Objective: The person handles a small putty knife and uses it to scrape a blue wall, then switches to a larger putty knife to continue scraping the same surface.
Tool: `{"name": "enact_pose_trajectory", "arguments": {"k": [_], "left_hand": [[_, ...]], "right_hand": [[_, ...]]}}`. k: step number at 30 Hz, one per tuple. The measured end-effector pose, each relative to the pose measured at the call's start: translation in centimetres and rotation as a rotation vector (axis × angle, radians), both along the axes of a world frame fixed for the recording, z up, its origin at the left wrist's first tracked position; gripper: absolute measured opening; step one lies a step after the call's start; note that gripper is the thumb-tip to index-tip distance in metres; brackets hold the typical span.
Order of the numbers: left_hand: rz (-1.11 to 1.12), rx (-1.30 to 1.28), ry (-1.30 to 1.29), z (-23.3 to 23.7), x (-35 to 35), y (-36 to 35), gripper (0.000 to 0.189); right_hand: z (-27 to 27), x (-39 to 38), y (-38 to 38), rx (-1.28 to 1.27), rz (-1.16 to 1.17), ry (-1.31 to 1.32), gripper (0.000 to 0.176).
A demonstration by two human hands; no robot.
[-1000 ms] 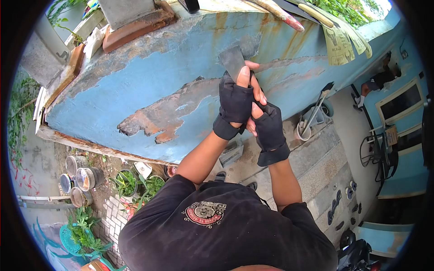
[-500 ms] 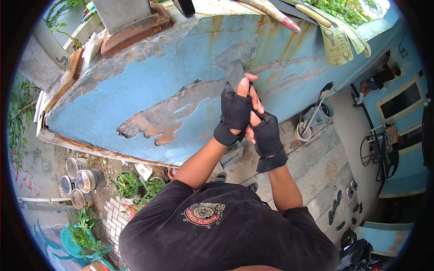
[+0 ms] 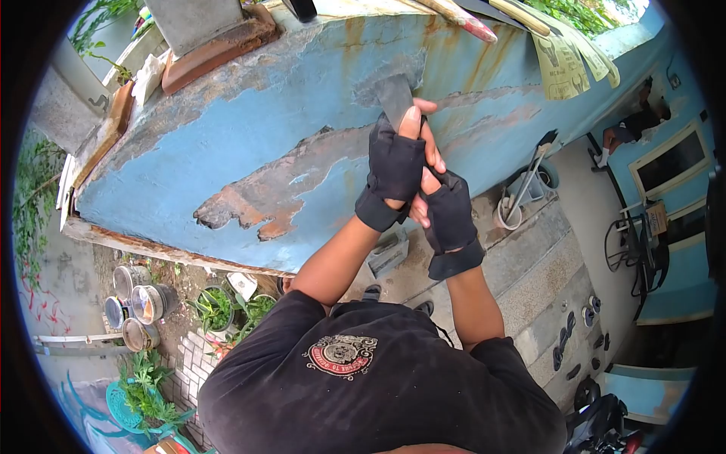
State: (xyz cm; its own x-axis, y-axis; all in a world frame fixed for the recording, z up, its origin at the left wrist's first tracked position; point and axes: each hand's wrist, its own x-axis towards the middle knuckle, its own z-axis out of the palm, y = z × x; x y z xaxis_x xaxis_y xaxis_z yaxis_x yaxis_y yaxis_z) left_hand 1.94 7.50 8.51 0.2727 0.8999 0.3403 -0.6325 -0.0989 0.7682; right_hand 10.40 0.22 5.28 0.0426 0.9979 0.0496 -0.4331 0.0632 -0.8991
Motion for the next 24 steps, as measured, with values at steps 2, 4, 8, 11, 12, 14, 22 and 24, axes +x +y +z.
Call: {"name": "enact_pose_trajectory", "arguments": {"k": [2, 4, 8, 11, 12, 14, 22, 24], "left_hand": [[-0.012, 0.014, -0.007, 0.0, 0.0, -0.1, 0.036], [-0.011, 0.001, 0.013, -1.0, 0.0, -0.4, 0.036], [-0.022, 0.001, 0.029, -1.1, 0.1, 0.1, 0.036], [-0.015, 0.037, 0.023, 0.1, 0.2, -0.1, 0.036], [-0.018, 0.028, 0.030, 0.0, 0.2, -0.2, 0.036], [-0.016, 0.012, 0.035, -0.8, 0.4, -0.2, 0.036], [-0.031, 0.024, 0.015, 0.3, 0.8, 0.1, 0.037], [-0.033, 0.002, 0.048, -0.8, 0.7, -0.1, 0.037]], "right_hand": [[0.0, 0.0, -0.2, 0.024, 0.022, 0.023, 0.023], [-0.4, -0.2, -0.9, -0.016, 0.000, 0.029, 0.024], [0.1, -0.4, -0.5, -0.053, -0.037, 0.113, 0.027], [0.9, -0.3, -0.3, -0.011, -0.024, 0.118, 0.026], [0.4, 0.1, -0.3, 0.001, 0.026, 0.070, 0.022], [-0.3, 0.0, -0.8, -0.040, -0.002, 0.077, 0.022], [0.0, 0.4, -0.4, -0.008, 0.003, 0.071, 0.024], [-0.3, 0.4, -0.8, -0.035, -0.015, 0.056, 0.024]]}}
